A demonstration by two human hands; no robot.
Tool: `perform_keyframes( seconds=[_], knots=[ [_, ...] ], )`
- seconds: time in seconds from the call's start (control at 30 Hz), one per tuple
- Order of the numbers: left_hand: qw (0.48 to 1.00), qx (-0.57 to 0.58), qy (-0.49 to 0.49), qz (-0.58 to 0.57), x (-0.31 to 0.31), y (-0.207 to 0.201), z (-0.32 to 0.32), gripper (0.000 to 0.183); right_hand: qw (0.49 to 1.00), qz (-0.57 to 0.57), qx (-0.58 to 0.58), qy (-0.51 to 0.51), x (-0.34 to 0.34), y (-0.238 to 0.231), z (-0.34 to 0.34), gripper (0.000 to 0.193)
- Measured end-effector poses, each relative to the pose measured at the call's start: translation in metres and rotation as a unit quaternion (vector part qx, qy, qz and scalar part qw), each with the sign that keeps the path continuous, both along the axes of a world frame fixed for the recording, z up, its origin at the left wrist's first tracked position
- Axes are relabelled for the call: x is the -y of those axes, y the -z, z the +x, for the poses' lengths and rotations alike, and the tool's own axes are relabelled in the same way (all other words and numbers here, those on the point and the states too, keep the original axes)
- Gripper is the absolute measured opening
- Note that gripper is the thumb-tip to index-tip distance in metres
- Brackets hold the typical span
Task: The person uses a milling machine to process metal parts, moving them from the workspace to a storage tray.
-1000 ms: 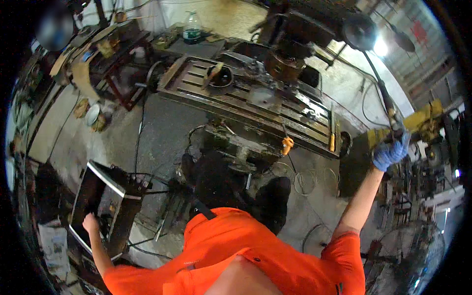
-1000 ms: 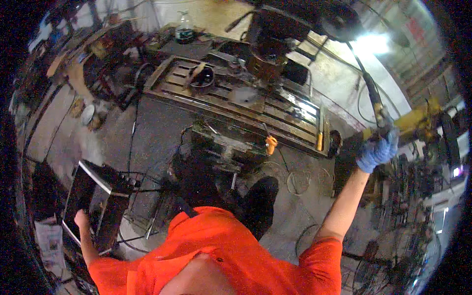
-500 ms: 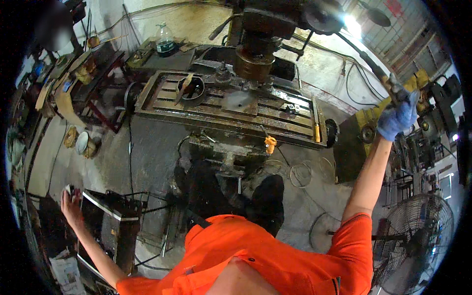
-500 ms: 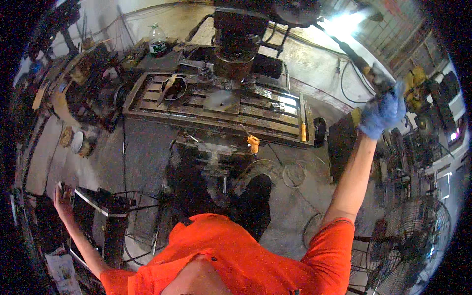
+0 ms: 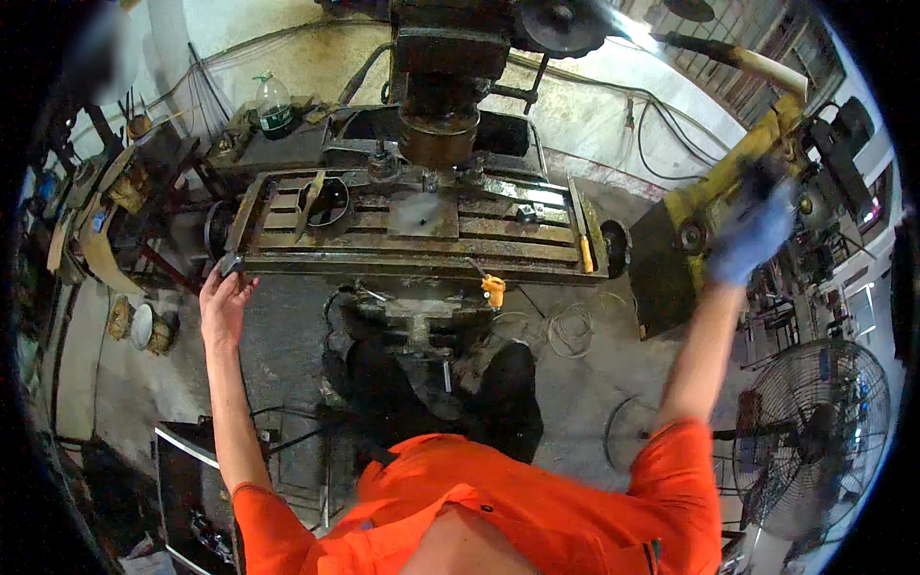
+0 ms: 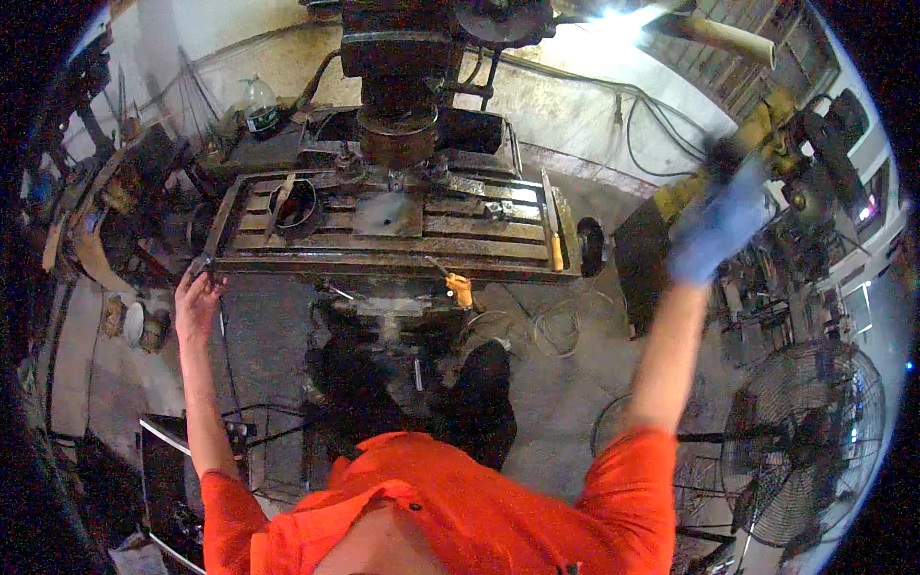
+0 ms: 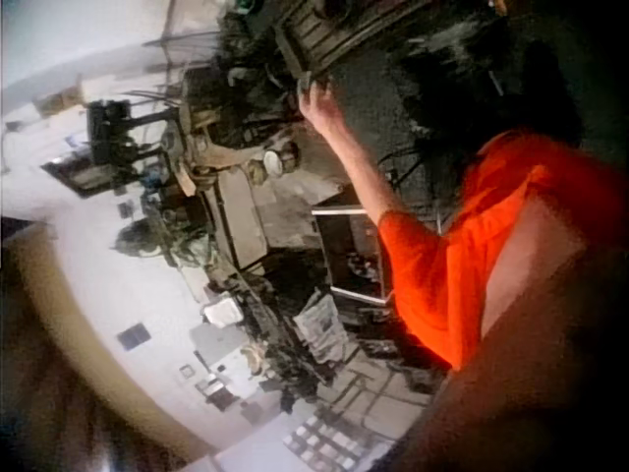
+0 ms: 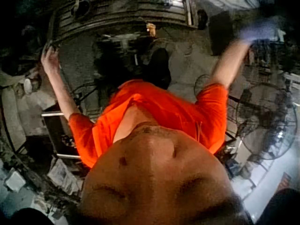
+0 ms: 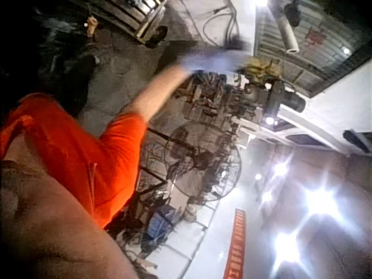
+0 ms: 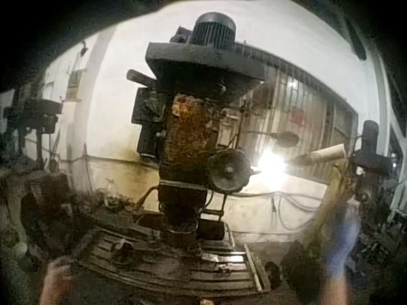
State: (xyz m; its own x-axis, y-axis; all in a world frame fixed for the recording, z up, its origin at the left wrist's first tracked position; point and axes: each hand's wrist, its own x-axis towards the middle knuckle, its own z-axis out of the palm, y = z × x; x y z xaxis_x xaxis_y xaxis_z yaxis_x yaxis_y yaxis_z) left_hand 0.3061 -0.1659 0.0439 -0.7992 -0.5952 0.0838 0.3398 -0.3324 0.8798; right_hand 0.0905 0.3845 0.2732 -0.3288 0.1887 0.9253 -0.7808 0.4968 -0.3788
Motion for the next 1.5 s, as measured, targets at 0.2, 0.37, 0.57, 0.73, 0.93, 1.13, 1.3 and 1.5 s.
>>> perform_keyframes(
  seconds=[0.2, 0.37, 0.57, 0.73, 0.93, 1.13, 1.3, 1.5],
  knots=[
    [0.973, 0.146, -0.018, -0.177, -0.025, -0.007, -0.030, 0.035, 0.717, 0.111, 0.671, -0.150, 0.037, 0.293, 0.033, 0.028],
    [0.943, 0.140, -0.015, -0.301, -0.014, 0.004, -0.024, 0.027, 0.689, -0.097, 0.644, -0.319, 0.080, 0.425, -0.001, 0.032],
    [0.956, 0.167, -0.022, -0.240, -0.013, -0.003, -0.001, 0.016, 0.749, -0.073, 0.633, -0.181, 0.113, 0.380, 0.036, 0.041],
    [0.968, 0.170, -0.007, -0.185, 0.003, 0.023, 0.020, 0.012, 0.872, 0.115, 0.445, -0.171, 0.102, 0.260, 0.050, 0.053],
    [0.976, 0.159, 0.068, -0.133, -0.026, 0.033, 0.003, 0.013, 0.668, 0.528, 0.523, 0.032, 0.157, 0.182, 0.027, 0.045],
    [0.957, 0.162, 0.139, -0.196, -0.076, 0.018, -0.034, 0.015, 0.691, 0.497, 0.523, 0.036, 0.208, 0.190, -0.040, 0.036],
    [0.944, 0.160, 0.169, -0.234, -0.111, 0.005, -0.075, 0.015, 0.664, 0.514, 0.542, -0.028, 0.196, 0.196, -0.022, 0.038],
    [0.897, 0.142, 0.183, -0.377, -0.145, -0.003, -0.148, 0.015, 0.659, 0.520, 0.494, -0.228, 0.107, 0.177, 0.044, 0.051]
  ],
)
